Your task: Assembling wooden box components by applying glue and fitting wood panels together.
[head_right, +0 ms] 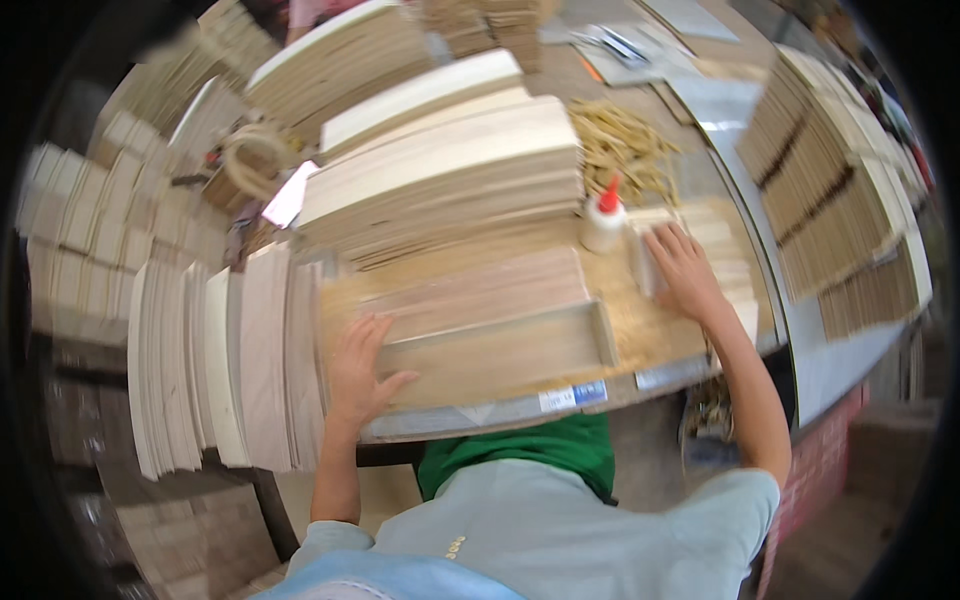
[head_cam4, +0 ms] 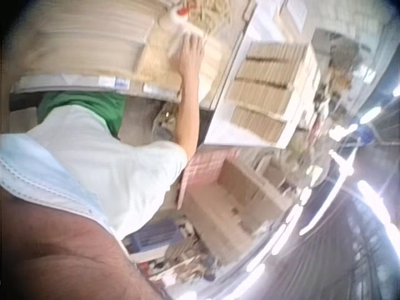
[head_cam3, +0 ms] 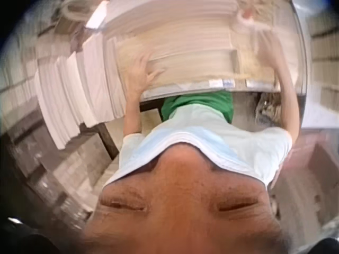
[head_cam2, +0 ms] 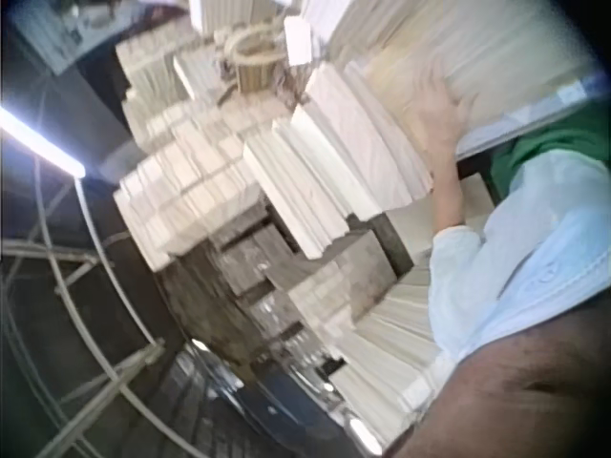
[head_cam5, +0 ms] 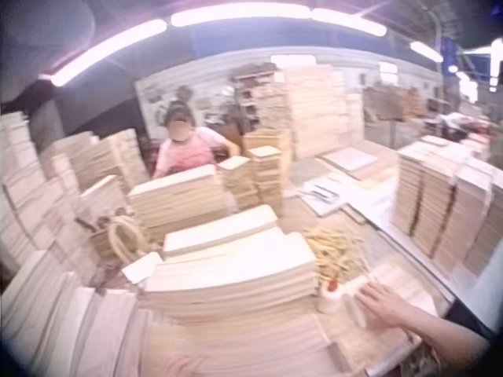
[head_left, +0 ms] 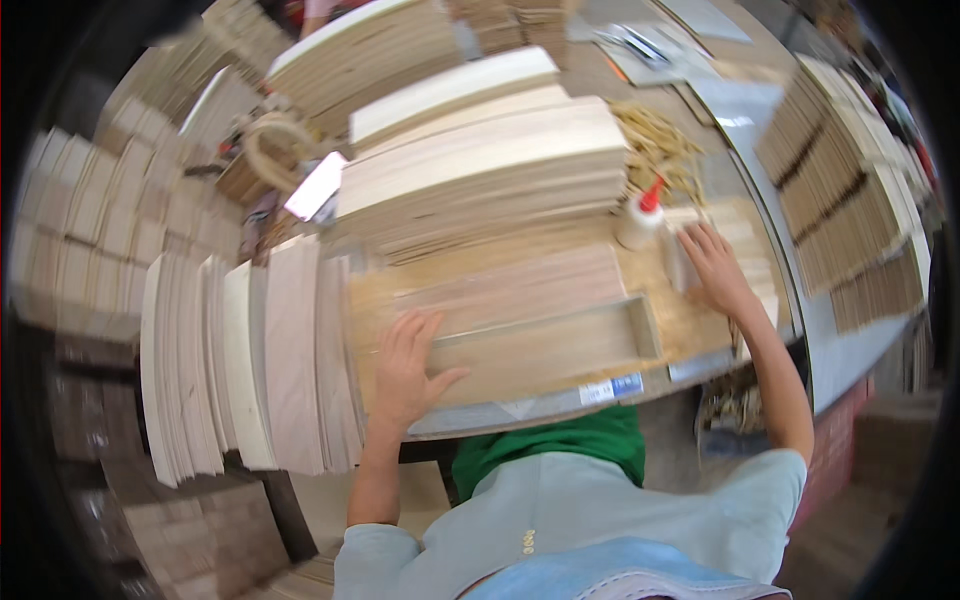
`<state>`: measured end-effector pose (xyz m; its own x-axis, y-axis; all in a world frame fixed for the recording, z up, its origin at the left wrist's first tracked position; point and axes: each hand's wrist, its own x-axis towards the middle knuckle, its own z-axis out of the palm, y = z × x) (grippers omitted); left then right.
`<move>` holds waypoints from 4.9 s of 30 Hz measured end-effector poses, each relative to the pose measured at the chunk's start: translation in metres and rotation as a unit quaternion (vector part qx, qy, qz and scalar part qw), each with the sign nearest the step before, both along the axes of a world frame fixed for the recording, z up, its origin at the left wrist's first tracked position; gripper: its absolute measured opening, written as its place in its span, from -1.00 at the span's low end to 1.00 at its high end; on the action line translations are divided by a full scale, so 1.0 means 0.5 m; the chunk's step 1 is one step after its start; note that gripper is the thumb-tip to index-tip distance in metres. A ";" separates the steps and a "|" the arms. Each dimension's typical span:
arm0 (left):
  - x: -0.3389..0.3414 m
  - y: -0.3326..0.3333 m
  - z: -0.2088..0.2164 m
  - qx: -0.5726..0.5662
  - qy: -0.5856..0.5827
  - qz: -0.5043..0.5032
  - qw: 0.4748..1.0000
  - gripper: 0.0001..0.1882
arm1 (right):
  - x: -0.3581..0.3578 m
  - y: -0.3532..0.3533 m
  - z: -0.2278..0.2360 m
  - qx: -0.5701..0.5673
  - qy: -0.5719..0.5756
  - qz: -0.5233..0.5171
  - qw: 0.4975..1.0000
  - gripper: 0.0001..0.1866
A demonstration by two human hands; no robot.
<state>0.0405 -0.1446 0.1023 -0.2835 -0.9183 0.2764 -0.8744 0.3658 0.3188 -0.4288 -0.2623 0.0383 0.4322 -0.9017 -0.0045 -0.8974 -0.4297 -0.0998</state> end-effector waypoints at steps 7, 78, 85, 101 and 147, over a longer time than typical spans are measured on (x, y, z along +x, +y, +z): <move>0.003 0.048 0.005 -0.051 0.064 0.044 0.996 -0.27 | 0.021 -0.007 0.014 -0.007 0.005 0.045 0.999 0.06; 0.080 0.160 -0.117 -0.024 0.215 0.336 0.917 -0.52 | 0.205 0.187 -0.007 0.095 -0.441 -0.162 0.878 -0.47; 0.088 0.091 0.004 0.046 0.206 0.204 0.956 -0.27 | 0.170 0.184 0.018 0.119 -0.635 -0.175 0.743 -0.48; -0.025 -0.287 -0.122 0.317 -0.193 -0.065 0.926 -0.10 | 0.044 0.322 0.170 0.105 -0.743 0.184 0.635 -0.86; -0.011 0.093 0.119 0.040 -0.137 -0.066 0.988 -0.04 | 0.274 0.172 0.195 0.001 -0.164 0.240 0.957 -0.01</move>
